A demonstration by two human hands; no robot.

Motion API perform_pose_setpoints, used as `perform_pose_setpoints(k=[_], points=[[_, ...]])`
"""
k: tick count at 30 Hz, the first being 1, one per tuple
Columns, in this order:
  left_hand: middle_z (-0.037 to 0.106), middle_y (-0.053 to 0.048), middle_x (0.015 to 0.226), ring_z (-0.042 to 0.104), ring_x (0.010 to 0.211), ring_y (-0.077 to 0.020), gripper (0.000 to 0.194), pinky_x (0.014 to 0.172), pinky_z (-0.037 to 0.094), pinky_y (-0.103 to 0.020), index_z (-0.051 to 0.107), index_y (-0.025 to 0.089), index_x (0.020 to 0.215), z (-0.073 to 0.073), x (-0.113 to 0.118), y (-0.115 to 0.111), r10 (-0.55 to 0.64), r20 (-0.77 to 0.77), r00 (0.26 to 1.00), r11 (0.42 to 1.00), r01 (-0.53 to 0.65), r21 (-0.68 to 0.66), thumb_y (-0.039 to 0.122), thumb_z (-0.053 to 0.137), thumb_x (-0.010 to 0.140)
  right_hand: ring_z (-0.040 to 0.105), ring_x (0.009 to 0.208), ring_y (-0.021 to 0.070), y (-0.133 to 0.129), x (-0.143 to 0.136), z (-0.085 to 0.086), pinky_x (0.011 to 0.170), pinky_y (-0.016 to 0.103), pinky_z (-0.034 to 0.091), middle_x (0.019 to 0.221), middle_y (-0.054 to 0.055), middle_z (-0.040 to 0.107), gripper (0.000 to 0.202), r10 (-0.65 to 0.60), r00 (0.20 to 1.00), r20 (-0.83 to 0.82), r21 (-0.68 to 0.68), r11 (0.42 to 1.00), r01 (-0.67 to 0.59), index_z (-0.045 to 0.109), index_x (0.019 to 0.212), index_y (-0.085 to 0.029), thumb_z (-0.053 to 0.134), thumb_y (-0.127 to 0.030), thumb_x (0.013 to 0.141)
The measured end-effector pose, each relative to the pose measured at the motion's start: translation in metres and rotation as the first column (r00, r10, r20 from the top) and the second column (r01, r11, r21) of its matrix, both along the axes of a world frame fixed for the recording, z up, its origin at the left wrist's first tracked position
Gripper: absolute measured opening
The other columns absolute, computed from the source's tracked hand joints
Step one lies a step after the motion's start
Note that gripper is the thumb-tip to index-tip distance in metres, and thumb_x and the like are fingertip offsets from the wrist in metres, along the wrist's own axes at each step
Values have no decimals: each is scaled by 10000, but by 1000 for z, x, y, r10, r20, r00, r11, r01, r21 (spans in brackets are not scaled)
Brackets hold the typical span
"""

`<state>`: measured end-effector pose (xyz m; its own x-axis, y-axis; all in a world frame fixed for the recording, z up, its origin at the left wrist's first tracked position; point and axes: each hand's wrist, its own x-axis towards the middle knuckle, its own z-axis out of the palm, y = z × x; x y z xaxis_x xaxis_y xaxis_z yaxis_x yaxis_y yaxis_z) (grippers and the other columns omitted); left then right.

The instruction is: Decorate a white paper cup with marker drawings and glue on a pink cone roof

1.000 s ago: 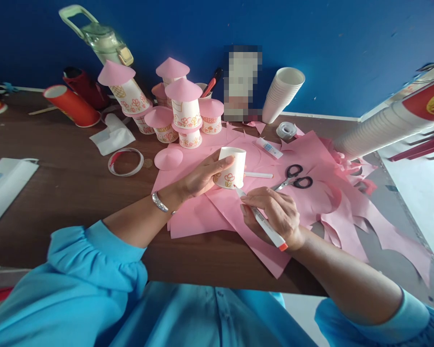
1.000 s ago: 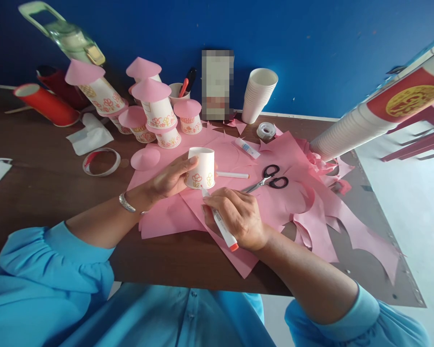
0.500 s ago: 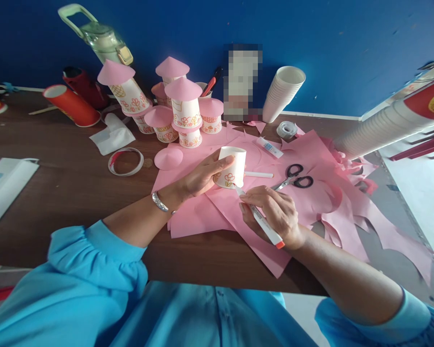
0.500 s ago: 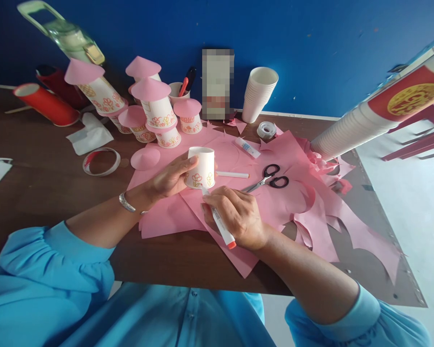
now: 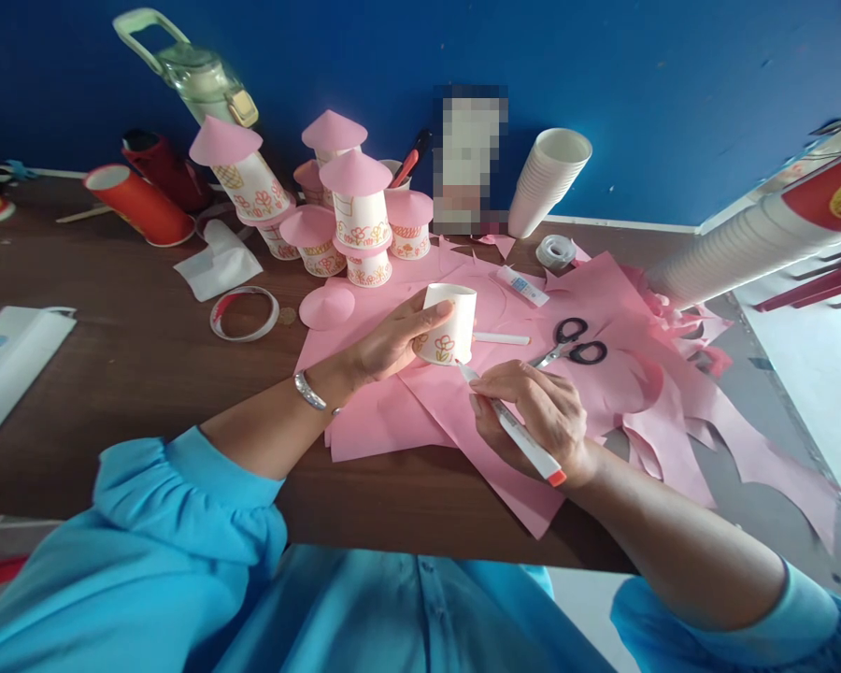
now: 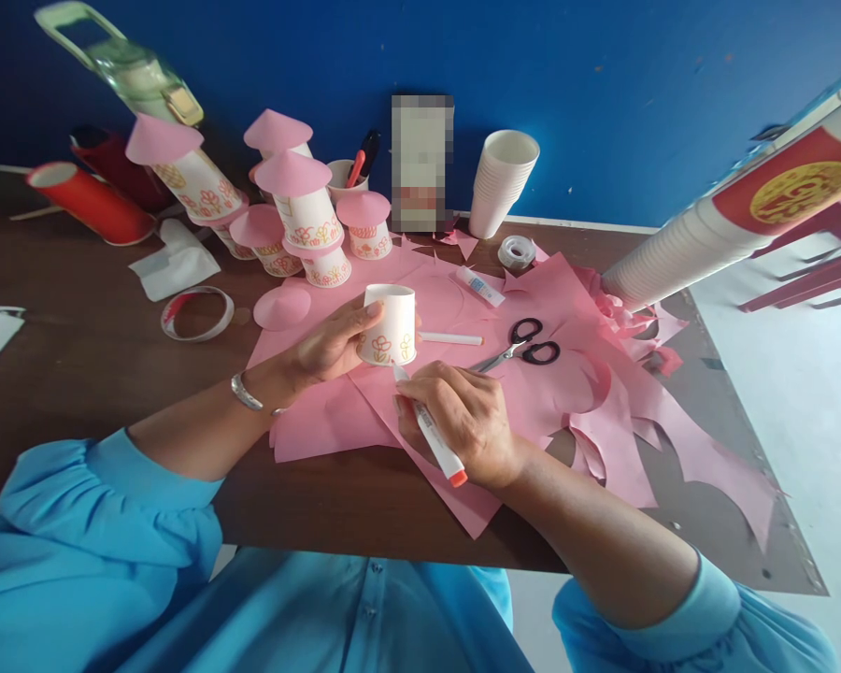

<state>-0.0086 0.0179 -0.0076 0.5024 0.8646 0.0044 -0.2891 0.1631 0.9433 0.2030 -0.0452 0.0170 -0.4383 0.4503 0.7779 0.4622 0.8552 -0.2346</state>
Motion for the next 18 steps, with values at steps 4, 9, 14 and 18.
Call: perform_pose_setpoints(k=[4, 9, 14, 18], points=[[725, -71, 1050, 687, 1005, -250, 427, 851, 542, -358, 707, 206, 1097, 1, -1, 0, 14, -23, 1000, 999, -13, 30, 616, 667, 987, 714, 627, 138, 2, 1, 0, 549, 240, 590, 776, -15, 728, 220, -21, 1000, 11, 28, 999, 21, 630, 1046, -233, 637, -43, 936], [722, -73, 1025, 689, 948, -239, 449, 809, 543, -352, 701, 199, 1091, 0, 0, 1, 0, -5, 1000, 1000, 0, -3, 632, 675, 976, 698, 614, 128, 3, -1, 1, 535, 234, 569, 744, -23, 704, 205, -14, 999, 38, 24, 1000, 13, 610, 1014, -222, 634, -31, 945], [697, -51, 996, 663, 907, -208, 413, 772, 529, -324, 694, 210, 1057, -1, 0, 2, 17, 6, 1000, 1000, -16, -13, 614, 697, 971, 687, 595, 126, 1, -2, 1, 511, 238, 539, 748, -25, 704, 207, 13, 999, 37, -2, 1000, -13, 593, 1010, -217, 625, -25, 939], [670, -43, 939, 647, 879, -208, 416, 744, 518, -323, 678, 209, 1028, -2, 0, 2, 25, 4, 1000, 1000, -25, -9, 622, 687, 973, 702, 613, 133, 0, -1, 2, 544, 235, 559, 750, -16, 703, 211, 26, 1000, 9, 0, 1000, -26, 602, 1030, -209, 639, -26, 931]])
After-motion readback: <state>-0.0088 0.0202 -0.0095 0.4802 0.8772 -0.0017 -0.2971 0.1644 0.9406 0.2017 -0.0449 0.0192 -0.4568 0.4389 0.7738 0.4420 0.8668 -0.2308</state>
